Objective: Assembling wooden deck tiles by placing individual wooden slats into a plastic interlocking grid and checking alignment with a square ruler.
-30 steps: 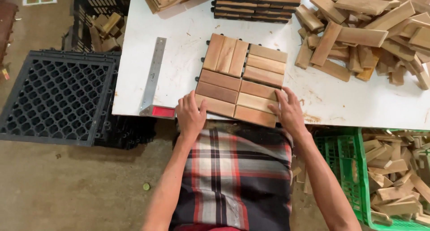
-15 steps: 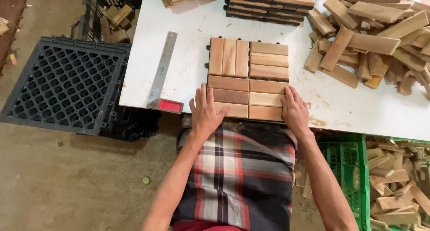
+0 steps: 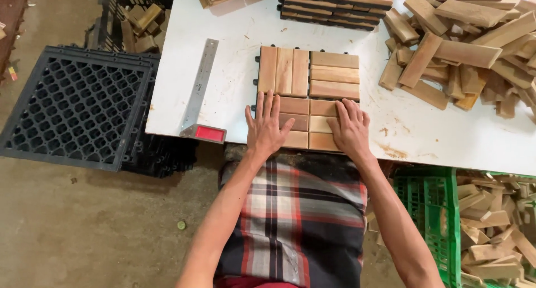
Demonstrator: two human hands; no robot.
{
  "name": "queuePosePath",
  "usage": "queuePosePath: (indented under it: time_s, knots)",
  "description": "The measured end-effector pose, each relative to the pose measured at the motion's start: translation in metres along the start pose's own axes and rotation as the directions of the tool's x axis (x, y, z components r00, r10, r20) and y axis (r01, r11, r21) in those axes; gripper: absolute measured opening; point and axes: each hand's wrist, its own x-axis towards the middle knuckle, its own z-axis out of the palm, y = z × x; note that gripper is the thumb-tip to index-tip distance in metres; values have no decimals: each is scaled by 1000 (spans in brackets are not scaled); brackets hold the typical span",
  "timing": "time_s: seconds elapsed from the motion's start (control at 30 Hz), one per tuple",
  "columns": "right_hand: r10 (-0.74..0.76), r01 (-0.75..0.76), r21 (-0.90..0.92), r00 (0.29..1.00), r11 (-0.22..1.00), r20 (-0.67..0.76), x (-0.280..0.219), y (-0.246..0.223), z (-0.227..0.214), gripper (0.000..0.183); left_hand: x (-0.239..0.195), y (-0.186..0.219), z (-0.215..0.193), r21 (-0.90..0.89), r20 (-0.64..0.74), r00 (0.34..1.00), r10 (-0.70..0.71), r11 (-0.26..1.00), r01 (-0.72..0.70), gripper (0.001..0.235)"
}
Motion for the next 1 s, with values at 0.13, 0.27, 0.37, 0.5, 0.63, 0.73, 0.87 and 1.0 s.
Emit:
queuePosePath:
  time_s: [0.13,0.27,0.37,0.5,0.63,0.73,0.87,1.0]
  knots:
    - [28,-30,-45,998,999,-57,23,11,24,63,-1,2,-3,-4,14,1000,-14,1000,14,79]
    - [42,-18,109,974,994,-224,39,12,15,56,0,3,-5,-3,46,998,-30,1000,31,79]
    - [94,-49,165,957,985,-275,38,15,14,54,0,2,-5,-4,61,997,-42,999,42,80]
    - [145,-116,124,957,985,-252,38,1,-10,43,1,3,-6,-9,90,994,-55,998,56,79]
    - [14,-27,39,956,999,292,30,-15,-34,75,3,6,-14,13,51,998,-44,999,43,77]
    - [-61,43,87,974,995,217,12,-5,-19,75,-1,4,-8,-10,51,997,-61,998,62,76]
    - [-69,75,119,996,990,-56,4,-5,-6,76,-3,2,-2,3,-30,999,-18,1000,18,76]
    - [-128,155,99,963,983,-236,8,-3,-5,78,-2,0,2,21,-69,998,-5,1000,6,74]
